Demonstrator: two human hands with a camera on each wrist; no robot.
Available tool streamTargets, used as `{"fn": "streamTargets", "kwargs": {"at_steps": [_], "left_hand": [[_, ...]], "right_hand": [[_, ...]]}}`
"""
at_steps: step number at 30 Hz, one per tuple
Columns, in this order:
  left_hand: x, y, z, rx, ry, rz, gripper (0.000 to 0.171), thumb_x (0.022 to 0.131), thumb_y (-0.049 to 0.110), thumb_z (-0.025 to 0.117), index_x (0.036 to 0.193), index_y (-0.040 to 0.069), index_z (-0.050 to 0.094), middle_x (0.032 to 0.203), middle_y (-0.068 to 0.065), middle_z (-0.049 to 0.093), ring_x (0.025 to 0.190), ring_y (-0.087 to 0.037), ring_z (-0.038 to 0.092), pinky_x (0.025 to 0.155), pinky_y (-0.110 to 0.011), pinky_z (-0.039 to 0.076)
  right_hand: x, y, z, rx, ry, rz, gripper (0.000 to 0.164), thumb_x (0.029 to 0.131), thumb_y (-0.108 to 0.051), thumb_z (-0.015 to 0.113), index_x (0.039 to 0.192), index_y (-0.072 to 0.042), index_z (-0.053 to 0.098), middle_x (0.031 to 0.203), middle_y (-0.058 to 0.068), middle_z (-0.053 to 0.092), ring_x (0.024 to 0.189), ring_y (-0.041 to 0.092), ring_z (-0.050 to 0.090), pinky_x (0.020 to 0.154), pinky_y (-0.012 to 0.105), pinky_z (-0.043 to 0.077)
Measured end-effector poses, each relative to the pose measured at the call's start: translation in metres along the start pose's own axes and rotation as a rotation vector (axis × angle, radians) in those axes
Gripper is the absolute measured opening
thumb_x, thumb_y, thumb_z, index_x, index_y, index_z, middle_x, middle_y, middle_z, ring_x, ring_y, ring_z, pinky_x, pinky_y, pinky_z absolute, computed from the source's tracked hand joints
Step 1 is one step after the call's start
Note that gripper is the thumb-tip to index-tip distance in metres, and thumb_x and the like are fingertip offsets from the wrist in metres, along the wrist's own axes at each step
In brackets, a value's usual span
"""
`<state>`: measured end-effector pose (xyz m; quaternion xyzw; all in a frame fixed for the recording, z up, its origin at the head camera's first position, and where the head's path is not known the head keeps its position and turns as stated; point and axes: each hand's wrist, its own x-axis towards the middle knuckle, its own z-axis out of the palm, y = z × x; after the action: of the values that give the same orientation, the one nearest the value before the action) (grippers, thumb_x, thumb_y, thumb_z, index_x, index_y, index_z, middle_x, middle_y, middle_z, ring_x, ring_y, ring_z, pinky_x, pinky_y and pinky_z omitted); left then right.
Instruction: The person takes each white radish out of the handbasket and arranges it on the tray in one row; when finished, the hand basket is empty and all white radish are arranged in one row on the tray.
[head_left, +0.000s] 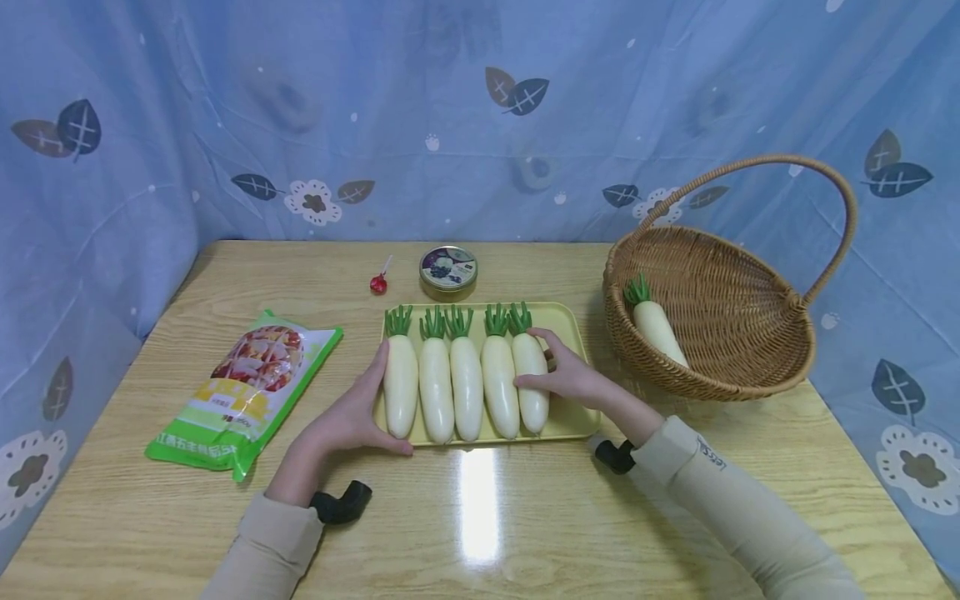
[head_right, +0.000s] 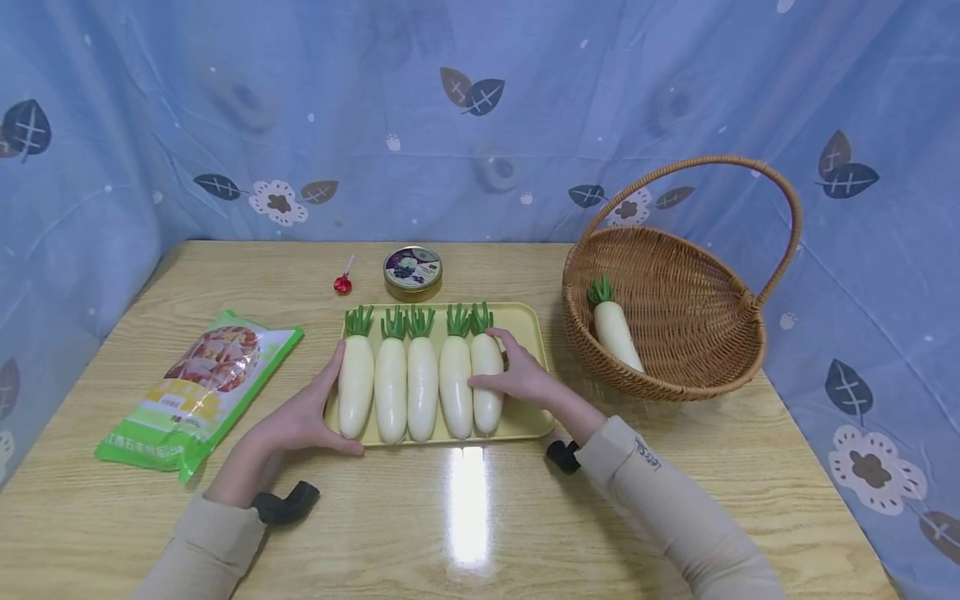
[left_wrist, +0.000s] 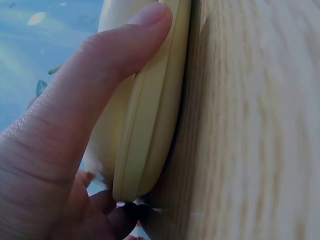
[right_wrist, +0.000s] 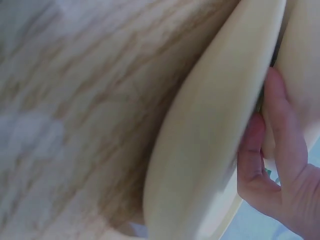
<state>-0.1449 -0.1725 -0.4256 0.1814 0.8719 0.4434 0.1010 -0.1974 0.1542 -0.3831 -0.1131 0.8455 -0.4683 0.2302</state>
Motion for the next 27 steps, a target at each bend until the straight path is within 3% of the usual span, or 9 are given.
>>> {"fn": "streamTargets", "kwargs": {"at_steps": [6,14,19,27], "left_hand": [[-0.0008,0.0033,-0.0011,-0.006,-0.003,-0.012,0.147,0.048,0.037,0.09,0.144,0.008,-0.018,0.151,-0.014,-0.011,0.137,-0.032,-0.001,0.108,-0.051,0.008],[-0.0006,0.0048,-0.001,-0.007,-0.008,-0.026,0.147,0.047,0.034,0.09,0.143,0.008,-0.018,0.151,-0.013,-0.013,0.137,-0.031,-0.003,0.108,-0.051,0.007],[-0.0008,0.0044,-0.0008,-0.009,-0.007,-0.031,0.148,0.047,0.035,0.09,0.143,0.008,-0.019,0.151,-0.014,-0.012,0.137,-0.032,-0.002,0.108,-0.053,0.006],[-0.001,0.0053,-0.0004,-0.013,-0.01,-0.039,0.147,0.049,0.035,0.09,0.143,0.009,-0.019,0.151,-0.013,-0.013,0.137,-0.032,-0.003,0.108,-0.053,0.006]], "right_hand": [[0.0048,0.0042,0.0014,-0.039,0.007,-0.015,0.086,0.079,-0.028,0.072,0.144,-0.014,0.018,0.118,0.024,0.043,0.098,0.031,0.055,0.07,0.035,0.05],[0.0071,0.0069,0.0025,-0.104,-0.008,-0.107,0.088,0.08,-0.029,0.071,0.144,-0.006,0.016,0.126,0.022,0.043,0.112,0.033,0.047,0.088,0.043,0.043],[0.0074,0.0076,0.0019,-0.132,-0.025,-0.153,0.086,0.083,-0.027,0.068,0.143,-0.002,0.013,0.125,0.025,0.043,0.113,0.035,0.047,0.092,0.046,0.04],[0.0059,0.0073,0.0008,-0.213,-0.013,-0.083,0.085,0.082,-0.035,0.068,0.145,-0.012,0.015,0.123,0.026,0.034,0.109,0.034,0.038,0.083,0.042,0.041]]}}
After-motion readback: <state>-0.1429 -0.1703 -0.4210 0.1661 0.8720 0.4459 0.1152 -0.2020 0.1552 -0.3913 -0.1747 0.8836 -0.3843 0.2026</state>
